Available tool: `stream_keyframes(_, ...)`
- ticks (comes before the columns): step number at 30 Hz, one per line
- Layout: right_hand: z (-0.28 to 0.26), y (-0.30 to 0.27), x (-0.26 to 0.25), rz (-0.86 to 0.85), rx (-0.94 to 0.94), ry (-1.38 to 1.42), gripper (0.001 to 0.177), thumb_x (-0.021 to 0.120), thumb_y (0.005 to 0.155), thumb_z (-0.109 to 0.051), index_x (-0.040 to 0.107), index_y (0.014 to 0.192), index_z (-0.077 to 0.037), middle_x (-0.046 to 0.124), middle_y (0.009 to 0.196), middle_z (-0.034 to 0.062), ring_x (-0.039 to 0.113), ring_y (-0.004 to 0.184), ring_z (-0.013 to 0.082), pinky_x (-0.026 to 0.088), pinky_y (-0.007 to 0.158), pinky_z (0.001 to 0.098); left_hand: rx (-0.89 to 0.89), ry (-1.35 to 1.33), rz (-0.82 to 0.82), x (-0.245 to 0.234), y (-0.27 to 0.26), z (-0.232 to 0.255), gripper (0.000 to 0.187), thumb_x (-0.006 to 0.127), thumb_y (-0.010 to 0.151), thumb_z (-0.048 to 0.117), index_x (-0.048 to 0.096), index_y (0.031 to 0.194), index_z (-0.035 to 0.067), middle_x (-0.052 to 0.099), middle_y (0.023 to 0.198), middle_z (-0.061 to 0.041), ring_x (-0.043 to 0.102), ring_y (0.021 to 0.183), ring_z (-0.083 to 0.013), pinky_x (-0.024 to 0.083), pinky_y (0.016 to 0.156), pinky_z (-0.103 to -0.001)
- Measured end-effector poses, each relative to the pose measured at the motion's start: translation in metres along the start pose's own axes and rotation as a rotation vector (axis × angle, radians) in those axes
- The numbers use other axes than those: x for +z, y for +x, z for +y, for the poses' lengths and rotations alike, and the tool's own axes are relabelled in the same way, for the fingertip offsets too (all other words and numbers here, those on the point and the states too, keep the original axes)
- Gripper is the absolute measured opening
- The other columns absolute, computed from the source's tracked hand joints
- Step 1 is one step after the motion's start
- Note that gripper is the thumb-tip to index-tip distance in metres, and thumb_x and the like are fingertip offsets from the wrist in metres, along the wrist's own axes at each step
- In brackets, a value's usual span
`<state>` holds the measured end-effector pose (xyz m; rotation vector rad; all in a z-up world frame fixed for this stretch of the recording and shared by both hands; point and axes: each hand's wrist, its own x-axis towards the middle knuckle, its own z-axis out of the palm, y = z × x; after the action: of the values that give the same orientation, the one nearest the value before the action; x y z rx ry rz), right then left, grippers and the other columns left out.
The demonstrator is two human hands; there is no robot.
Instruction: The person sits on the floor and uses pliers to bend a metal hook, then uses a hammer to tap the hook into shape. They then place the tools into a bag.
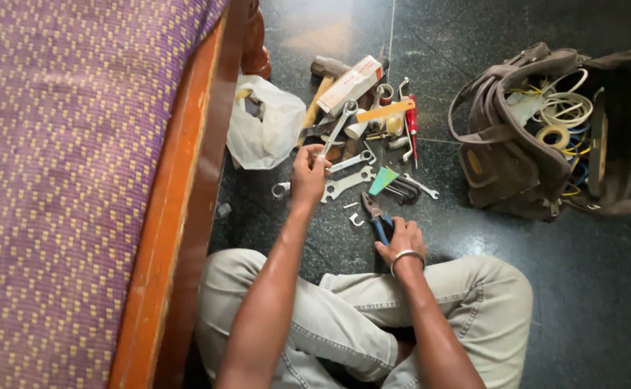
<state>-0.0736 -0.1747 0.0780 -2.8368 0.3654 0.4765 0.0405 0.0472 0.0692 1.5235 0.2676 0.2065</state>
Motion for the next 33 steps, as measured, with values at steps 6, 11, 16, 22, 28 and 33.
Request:
stream_keyframes(6, -0.012, 0.013, -0.026, 0.193, -0.098, 0.058, 0.055, 0.086, 0.075, -0.045, 0.068, 0.117, -0.015, 0.064, 0.117, 0.0150, 0.061, 0.109, 0.0359, 0.052, 0.090, 0.0487, -0.102, -0.018, 0.041, 0.011, -0.015, 0.028, 0.021, 0.058, 0.098, 0.012, 0.063, 0.117, 0.006, 0.071, 0.084, -0.002, 0.062, 0.069, -0.0087, 0.051, 0.060, -0.025)
stream_keyframes(11, -0.057, 0.065, -0.048, 0.504, -0.467, 0.300, 0.033, 0.080, 0.084, -0.032, 0.071, 0.106, -0.008, 0.070, 0.106, 0.0155, 0.065, 0.100, 0.0365, 0.053, 0.089, 0.0466, -0.113, -0.105, 0.057, 0.012, -0.008, 0.029, 0.022, 0.059, 0.098, 0.012, 0.061, 0.119, 0.006, 0.070, 0.085, -0.002, 0.062, 0.069, -0.0091, 0.049, 0.057, -0.024)
stream_keyframes(16, -0.144, 0.156, -0.051, 0.616, -0.777, 0.253, 0.030, 0.081, 0.084, -0.027, 0.071, 0.102, -0.005, 0.068, 0.100, 0.0169, 0.064, 0.095, 0.0377, 0.050, 0.086, 0.0479, -0.154, -0.196, 0.109, 0.007, -0.002, 0.019, 0.023, 0.057, 0.098, 0.010, 0.060, 0.121, 0.005, 0.069, 0.089, -0.004, 0.062, 0.072, -0.0098, 0.052, 0.061, -0.025)
stream_keyframes(22, -0.210, 0.269, -0.027, 0.484, -0.894, 0.115, 0.016, 0.068, 0.089, -0.020, 0.071, 0.098, -0.007, 0.070, 0.103, 0.0154, 0.066, 0.103, 0.0361, 0.050, 0.091, 0.0471, -0.167, -0.168, 0.126, 0.003, 0.003, 0.017, 0.023, 0.057, 0.099, 0.011, 0.060, 0.121, 0.003, 0.069, 0.088, -0.004, 0.063, 0.074, -0.0098, 0.053, 0.065, -0.025)
stream_keyframes(28, -0.235, 0.310, -0.022, 0.326, -0.752, -0.174, 0.025, 0.064, 0.091, -0.031, 0.078, 0.091, -0.010, 0.075, 0.098, 0.0143, 0.068, 0.100, 0.0334, 0.048, 0.091, 0.0451, -0.175, -0.163, 0.141, 0.005, 0.004, 0.031, 0.024, 0.057, 0.100, 0.011, 0.060, 0.122, 0.003, 0.069, 0.088, -0.004, 0.063, 0.075, -0.0093, 0.052, 0.066, -0.025)
stream_keyframes(33, -0.271, 0.299, -0.026, 0.090, -0.377, -0.394, 0.055, 0.061, 0.093, -0.063, 0.080, 0.100, -0.012, 0.076, 0.102, 0.0141, 0.068, 0.100, 0.0309, 0.039, 0.095, 0.0475, -0.105, -0.172, 0.138, 0.008, 0.002, 0.032, 0.022, 0.058, 0.101, 0.009, 0.059, 0.121, 0.001, 0.068, 0.089, -0.004, 0.061, 0.076, -0.0088, 0.053, 0.070, -0.025)
